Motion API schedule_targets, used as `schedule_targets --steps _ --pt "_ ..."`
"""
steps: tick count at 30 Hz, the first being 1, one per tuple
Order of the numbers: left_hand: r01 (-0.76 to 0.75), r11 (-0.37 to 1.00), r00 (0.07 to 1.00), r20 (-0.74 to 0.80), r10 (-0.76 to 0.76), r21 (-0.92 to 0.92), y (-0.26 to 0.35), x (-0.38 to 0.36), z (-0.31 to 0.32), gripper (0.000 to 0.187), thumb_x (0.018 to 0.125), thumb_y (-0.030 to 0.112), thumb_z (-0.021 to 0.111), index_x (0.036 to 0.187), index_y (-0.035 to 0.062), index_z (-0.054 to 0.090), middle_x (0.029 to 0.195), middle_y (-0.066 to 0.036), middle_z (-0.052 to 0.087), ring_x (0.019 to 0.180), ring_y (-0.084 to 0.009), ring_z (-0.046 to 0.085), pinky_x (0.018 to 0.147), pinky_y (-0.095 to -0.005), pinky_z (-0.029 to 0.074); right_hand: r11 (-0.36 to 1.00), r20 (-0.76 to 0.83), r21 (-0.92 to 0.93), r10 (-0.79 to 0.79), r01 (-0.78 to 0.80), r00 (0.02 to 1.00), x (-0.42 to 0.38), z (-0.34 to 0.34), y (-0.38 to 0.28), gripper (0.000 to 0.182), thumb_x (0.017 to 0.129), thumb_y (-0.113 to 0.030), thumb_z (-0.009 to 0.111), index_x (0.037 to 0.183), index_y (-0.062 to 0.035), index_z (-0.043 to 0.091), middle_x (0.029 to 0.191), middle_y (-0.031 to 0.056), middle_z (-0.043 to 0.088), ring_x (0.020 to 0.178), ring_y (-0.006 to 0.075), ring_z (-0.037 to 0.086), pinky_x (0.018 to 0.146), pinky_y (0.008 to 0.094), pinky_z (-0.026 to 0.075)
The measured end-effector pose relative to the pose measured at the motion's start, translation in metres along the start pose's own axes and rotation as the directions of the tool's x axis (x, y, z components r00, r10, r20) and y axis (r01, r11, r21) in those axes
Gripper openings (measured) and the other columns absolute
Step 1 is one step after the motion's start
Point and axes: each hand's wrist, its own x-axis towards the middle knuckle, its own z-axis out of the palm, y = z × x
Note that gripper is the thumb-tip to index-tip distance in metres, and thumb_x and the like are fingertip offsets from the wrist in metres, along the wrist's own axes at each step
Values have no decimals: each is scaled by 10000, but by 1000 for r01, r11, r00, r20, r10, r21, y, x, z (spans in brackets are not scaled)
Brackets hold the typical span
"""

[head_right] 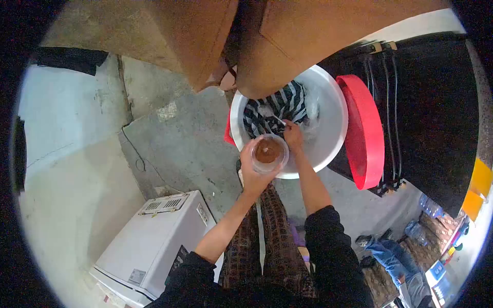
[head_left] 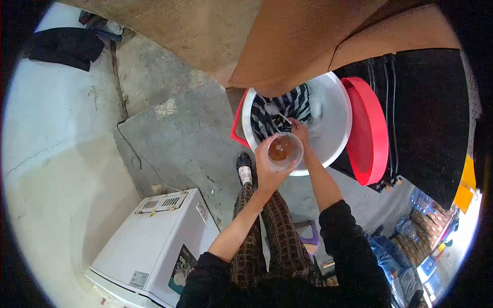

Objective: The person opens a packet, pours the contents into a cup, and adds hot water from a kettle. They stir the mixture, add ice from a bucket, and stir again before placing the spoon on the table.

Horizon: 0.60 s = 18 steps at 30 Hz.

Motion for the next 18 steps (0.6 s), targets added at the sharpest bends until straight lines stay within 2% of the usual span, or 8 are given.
schedule_targets --steps 4,5,7,10,13,15,18 --pt "57 995 994 -87 -64 -87 -21 4 18 768 575 71 796 1247 15 428 1221 -142 477 1149 -299 461 989 -374 364 998 36 54 -27 25 999 0 -20 -6 265 868 -187 490 1072 -169 659 959 178 647 904 363 603 777 403 475" --pt "55 995 994 -93 -63 -87 -24 5 23 768 575 71 796 1247 15 428 1221 -142 477 1149 -299 461 989 -374 364 997 28 32 -73 72 997 -2 -29 -9 263 871 -188 489 1070 -171 660 953 173 649 895 358 607 773 401 473" --pt "118 972 981 -125 -146 -205 -26 8 30 791 581 54 788 1265 6 394 1232 -152 448 1164 -293 458 1006 -371 356 992 20 9 -124 123 992 -3 -40 -10 262 873 -188 489 1069 -174 662 946 169 652 886 354 610 770 399 472" --pt "131 978 986 -81 -145 -161 -30 10 31 801 584 35 778 1273 0 371 1245 -152 427 1165 -289 458 1007 -368 357 986 6 -80 -149 149 989 -7 -61 -20 259 885 -198 483 1073 -169 658 934 158 656 862 341 617 763 385 470" --pt "139 984 986 -76 -147 -110 -26 9 30 797 589 29 773 1275 -2 369 1249 -156 428 1171 -294 454 1008 -364 356 995 33 -77 -64 67 997 -18 -82 -33 254 886 -188 491 1079 -157 653 938 152 657 860 328 620 775 367 470" --pt "147 986 983 -97 -155 -82 -27 11 31 792 594 25 770 1276 -2 368 1249 -159 429 1170 -296 455 1005 -363 359 984 35 -29 -175 176 984 -21 -95 -28 263 884 -123 493 1102 -118 641 959 141 664 881 201 627 797 283 453" --pt "130 991 985 -110 -132 -26 -26 16 31 782 604 13 763 1278 -1 367 1250 -163 428 1168 -302 455 1000 -364 361 991 41 -66 -117 119 992 -39 -124 -51 267 888 -95 486 1114 -74 626 935 114 667 840 162 606 779 271 450"
